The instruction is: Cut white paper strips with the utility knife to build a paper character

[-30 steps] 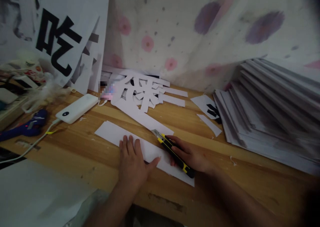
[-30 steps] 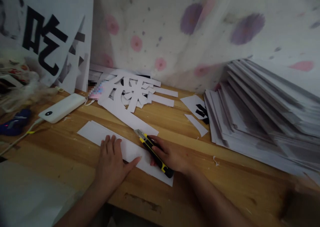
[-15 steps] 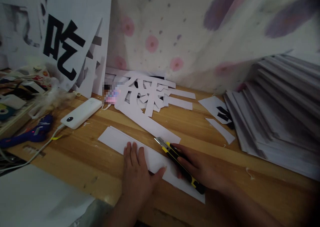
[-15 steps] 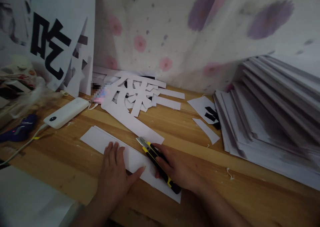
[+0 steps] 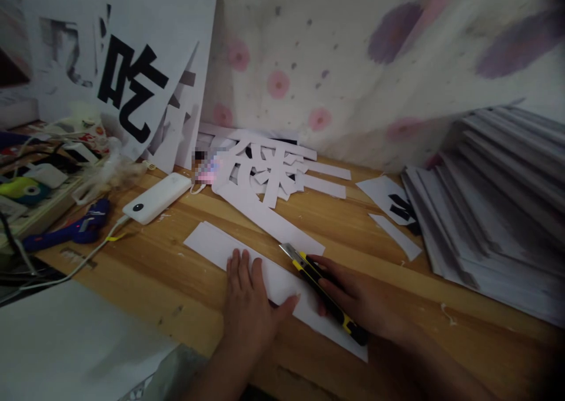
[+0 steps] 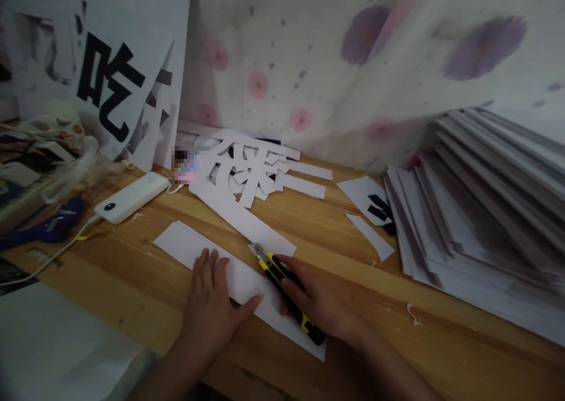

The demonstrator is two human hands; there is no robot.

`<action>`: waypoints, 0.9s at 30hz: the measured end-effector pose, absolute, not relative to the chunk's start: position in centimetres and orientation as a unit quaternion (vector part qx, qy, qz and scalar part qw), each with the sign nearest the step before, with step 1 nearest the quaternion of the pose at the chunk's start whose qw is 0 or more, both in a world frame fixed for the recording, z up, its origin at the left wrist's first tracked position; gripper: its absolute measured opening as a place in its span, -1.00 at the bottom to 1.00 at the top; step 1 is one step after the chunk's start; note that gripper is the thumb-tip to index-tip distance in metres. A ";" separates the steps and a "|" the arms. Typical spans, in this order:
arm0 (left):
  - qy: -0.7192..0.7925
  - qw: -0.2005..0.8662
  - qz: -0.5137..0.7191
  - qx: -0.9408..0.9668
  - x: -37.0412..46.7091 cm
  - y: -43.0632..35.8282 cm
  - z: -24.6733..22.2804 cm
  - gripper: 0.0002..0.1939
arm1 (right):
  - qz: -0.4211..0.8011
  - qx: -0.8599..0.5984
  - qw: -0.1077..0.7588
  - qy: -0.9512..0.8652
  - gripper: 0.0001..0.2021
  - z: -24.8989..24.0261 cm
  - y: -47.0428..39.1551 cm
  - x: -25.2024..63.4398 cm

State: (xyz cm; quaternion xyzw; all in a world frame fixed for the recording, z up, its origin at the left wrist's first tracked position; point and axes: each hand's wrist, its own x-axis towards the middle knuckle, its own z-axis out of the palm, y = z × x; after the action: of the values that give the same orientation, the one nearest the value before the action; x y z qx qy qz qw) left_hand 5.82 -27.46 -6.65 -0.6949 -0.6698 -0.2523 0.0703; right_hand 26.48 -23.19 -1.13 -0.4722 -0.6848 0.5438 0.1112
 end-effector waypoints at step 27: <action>-0.646 0.135 -0.207 -0.722 5.5 -27.1 -6.3 -0.16 | 0.240 -0.526 0.032 -0.815 -0.47 0.1 -22.6 25.8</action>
State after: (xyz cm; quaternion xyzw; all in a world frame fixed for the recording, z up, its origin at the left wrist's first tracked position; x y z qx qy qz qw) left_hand 5.48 -27.08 -6.26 -0.7222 -0.6461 -0.2067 0.1351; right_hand 25.83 -22.58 0.06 -0.5263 -0.8151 0.2397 0.0324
